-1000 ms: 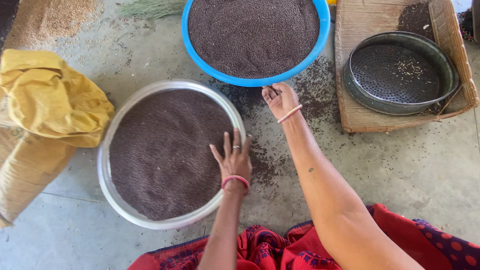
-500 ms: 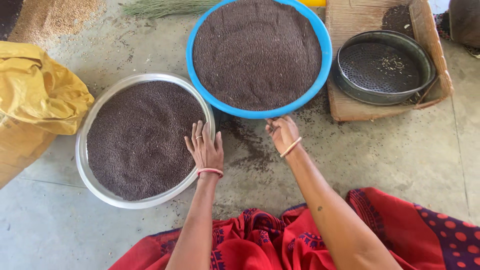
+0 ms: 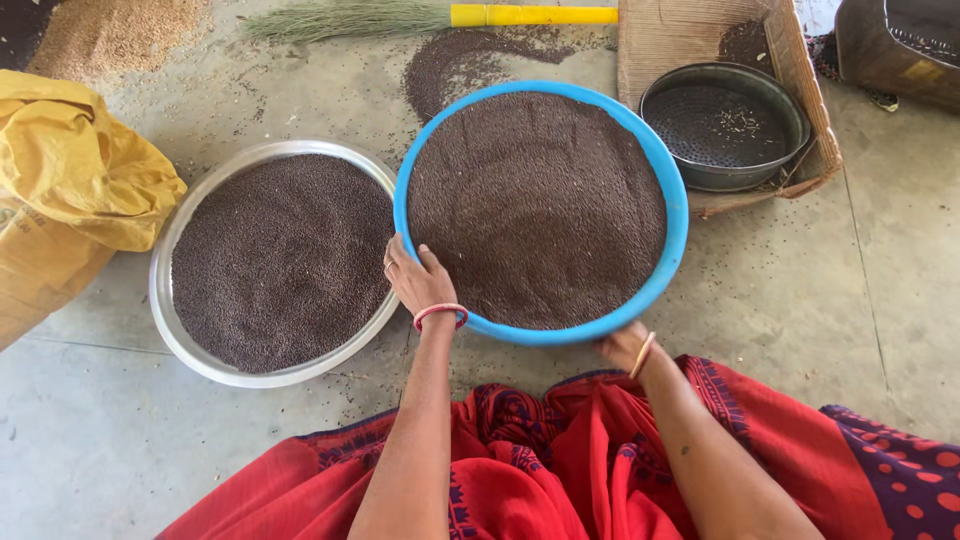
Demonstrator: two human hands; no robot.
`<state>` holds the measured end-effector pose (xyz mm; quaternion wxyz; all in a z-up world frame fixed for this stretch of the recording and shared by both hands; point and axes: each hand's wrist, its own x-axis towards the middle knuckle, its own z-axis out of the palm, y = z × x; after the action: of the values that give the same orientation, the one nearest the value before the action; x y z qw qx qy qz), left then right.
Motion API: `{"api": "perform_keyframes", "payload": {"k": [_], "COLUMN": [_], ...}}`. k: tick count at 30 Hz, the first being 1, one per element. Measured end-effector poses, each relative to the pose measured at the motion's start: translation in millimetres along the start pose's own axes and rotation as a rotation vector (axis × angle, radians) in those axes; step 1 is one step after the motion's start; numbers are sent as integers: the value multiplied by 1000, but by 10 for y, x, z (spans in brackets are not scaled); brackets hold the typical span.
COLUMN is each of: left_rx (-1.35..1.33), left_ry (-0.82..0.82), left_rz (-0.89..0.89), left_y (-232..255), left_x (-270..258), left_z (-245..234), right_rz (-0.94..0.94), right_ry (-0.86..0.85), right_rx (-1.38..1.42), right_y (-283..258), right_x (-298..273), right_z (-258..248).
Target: The person sits on the floor and uses both hands to sift through small dark seeds in a metal bowl, picking out debris and transferring it to a nearby basket. They then move to a blue basin and continue sifting the seeds by hand.
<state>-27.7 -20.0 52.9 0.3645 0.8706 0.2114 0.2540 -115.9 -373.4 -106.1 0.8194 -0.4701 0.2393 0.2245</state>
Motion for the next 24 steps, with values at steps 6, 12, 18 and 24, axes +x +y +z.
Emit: {"api": "perform_keyframes", "payload": {"k": [6,12,18,24], "left_rx": [-28,65,0,71], "left_ry": [-57,-166,-16,-70], "left_rz": [-500,-324,-102,-370], "left_y": [-135,-427,-462,-272], "left_x": [-71,-50,-237,-405], "left_z": [49,-39,-226,-771], "right_rz": [-363,-608,-748,-654], "right_ry": [581,883,1194,1303], "right_rx": [263,-59,-742,-815], "right_y": [-625,-1597,-1524,-1265], "right_x": [68,-88,-160,-370], "right_z": [-462,-118,518,987]}}
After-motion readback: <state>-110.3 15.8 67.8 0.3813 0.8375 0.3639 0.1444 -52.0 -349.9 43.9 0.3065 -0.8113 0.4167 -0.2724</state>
